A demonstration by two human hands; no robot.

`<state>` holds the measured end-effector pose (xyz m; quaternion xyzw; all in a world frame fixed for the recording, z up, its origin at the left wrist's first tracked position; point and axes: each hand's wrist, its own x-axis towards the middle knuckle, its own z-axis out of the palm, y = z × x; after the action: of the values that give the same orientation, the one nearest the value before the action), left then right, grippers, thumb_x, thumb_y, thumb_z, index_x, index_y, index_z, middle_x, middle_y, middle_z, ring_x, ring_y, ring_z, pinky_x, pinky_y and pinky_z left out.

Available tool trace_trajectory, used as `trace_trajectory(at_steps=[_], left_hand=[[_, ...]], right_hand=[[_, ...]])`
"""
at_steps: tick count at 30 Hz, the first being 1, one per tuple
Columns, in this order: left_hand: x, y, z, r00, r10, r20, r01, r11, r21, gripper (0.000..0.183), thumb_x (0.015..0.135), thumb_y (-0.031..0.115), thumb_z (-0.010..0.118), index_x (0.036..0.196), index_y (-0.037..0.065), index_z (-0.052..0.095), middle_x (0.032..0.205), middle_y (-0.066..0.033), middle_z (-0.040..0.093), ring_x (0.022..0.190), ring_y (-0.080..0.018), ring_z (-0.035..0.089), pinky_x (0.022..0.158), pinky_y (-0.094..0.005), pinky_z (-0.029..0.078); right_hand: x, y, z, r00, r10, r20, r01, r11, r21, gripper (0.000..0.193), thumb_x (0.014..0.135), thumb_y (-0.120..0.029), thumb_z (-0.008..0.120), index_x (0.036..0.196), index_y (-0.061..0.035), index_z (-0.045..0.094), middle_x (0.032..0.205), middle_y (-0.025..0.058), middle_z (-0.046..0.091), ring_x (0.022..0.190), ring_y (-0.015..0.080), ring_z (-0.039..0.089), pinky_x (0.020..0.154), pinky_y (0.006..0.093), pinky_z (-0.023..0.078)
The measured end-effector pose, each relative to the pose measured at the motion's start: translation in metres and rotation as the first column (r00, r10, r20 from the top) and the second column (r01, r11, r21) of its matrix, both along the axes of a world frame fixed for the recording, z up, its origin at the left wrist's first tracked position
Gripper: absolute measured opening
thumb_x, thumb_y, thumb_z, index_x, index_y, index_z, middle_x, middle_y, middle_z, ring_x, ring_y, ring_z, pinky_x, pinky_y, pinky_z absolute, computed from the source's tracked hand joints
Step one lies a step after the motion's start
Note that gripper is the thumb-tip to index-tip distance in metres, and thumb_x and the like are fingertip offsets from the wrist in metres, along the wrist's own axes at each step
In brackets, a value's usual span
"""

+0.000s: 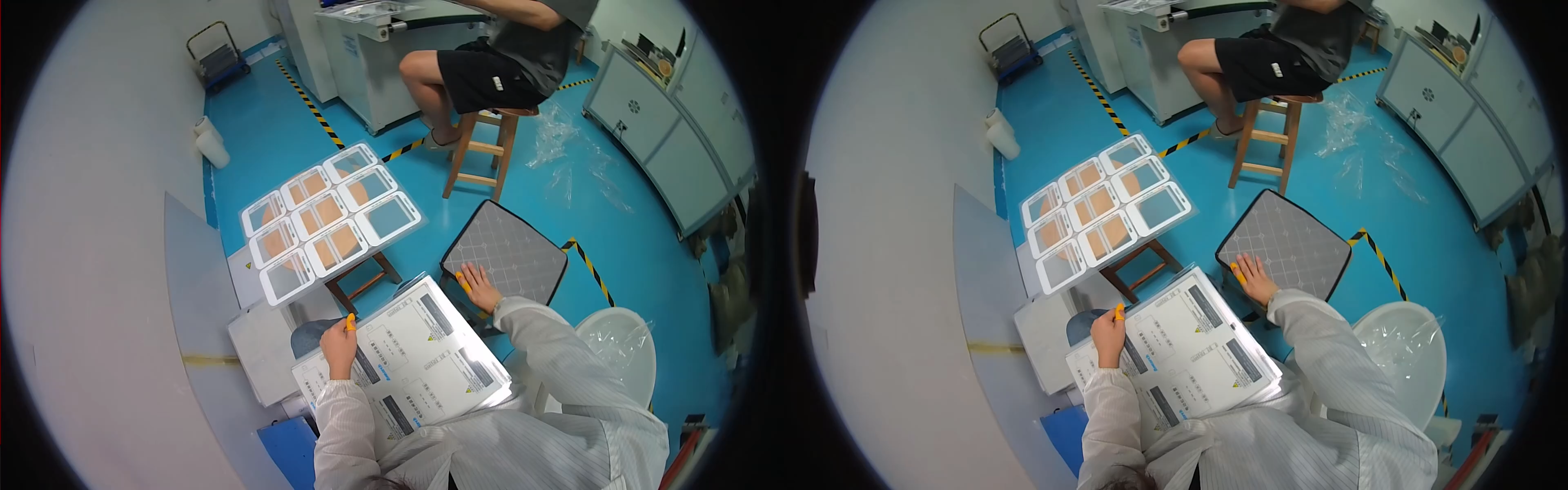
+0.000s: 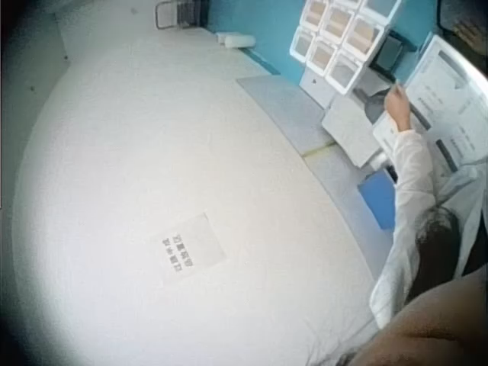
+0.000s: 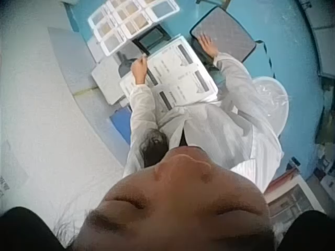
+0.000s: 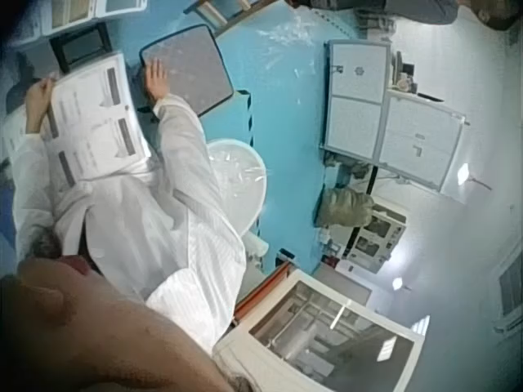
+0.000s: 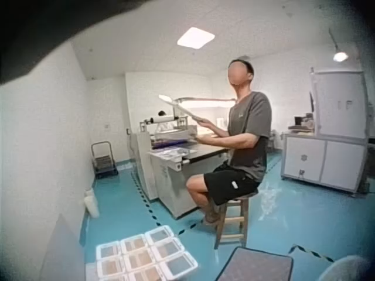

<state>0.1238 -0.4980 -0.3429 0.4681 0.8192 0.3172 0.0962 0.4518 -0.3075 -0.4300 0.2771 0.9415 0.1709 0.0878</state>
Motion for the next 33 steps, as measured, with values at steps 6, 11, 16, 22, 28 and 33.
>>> trace_trajectory(at_steps=[6,11,16,22,28,33], left_hand=[[0.001,0.004,-0.007,0.999,0.005,0.041,-0.006,1.000,0.019,0.024,0.081,0.025,0.054,0.080,0.004,0.065,0.064,-0.0181,0.057,0.060,-0.0357,0.056,0.055,-0.0404,0.042],[0.008,0.013,-0.011,0.997,0.031,0.074,-0.033,0.999,0.035,0.024,0.081,0.024,0.055,0.081,0.003,0.066,0.062,-0.0193,0.056,0.057,-0.0352,0.055,0.054,-0.0394,0.042],[0.023,0.025,0.000,0.997,-0.015,0.071,0.011,0.998,0.059,0.024,0.081,0.024,0.055,0.082,0.003,0.065,0.061,-0.0201,0.056,0.057,-0.0359,0.055,0.053,-0.0394,0.042],[0.041,0.043,0.013,0.993,-0.114,0.004,0.114,0.993,0.015,0.025,0.082,0.026,0.054,0.079,0.003,0.065,0.062,-0.0201,0.056,0.059,-0.0370,0.055,0.053,-0.0404,0.042],[0.070,0.072,0.003,0.958,-0.281,-0.051,0.278,0.959,-0.054,0.030,0.083,0.028,0.053,0.069,0.001,0.060,0.061,-0.0193,0.055,0.060,-0.0375,0.054,0.053,-0.0442,0.041],[0.095,0.110,0.027,0.933,-0.360,-0.004,0.360,0.933,-0.009,0.028,0.081,0.026,0.054,0.069,0.002,0.061,0.060,-0.0178,0.056,0.060,-0.0357,0.054,0.054,-0.0422,0.041]], right_hand=[[0.007,0.009,-0.003,0.991,-0.010,-0.136,0.006,1.000,-0.031,0.051,0.084,-0.005,0.042,0.133,0.0004,0.029,0.141,0.0242,0.017,0.131,0.0411,0.016,0.104,0.0548,0.018],[0.013,-0.010,-0.012,0.976,0.067,-0.208,-0.078,0.996,-0.046,0.063,0.079,-0.002,0.050,0.136,-0.0028,0.023,0.143,0.0234,0.013,0.131,0.0411,0.015,0.105,0.0531,0.016],[0.027,-0.033,0.007,0.962,0.057,-0.267,-0.136,0.948,-0.288,0.063,0.080,-0.007,0.050,0.137,-0.0074,0.022,0.142,0.0200,0.017,0.133,0.0346,0.015,0.106,0.0511,0.017],[0.053,-0.078,0.061,-0.016,-0.990,0.142,-0.542,-0.110,-0.833,0.044,0.087,-0.011,0.050,0.128,-0.0017,0.037,0.123,0.0192,0.047,0.112,0.0260,0.049,0.092,0.0351,0.043],[0.073,-0.143,0.080,0.181,-0.895,0.407,-0.857,-0.346,-0.382,0.047,0.087,-0.023,0.053,0.126,0.0010,0.039,0.116,0.0154,0.052,0.101,0.0203,0.056,0.084,0.0325,0.049],[0.086,-0.159,0.106,0.148,-0.917,0.371,-0.757,-0.346,-0.554,0.057,0.079,-0.019,0.066,0.125,-0.0008,0.039,0.113,0.0134,0.055,0.095,0.0181,0.060,0.077,0.0326,0.053]])
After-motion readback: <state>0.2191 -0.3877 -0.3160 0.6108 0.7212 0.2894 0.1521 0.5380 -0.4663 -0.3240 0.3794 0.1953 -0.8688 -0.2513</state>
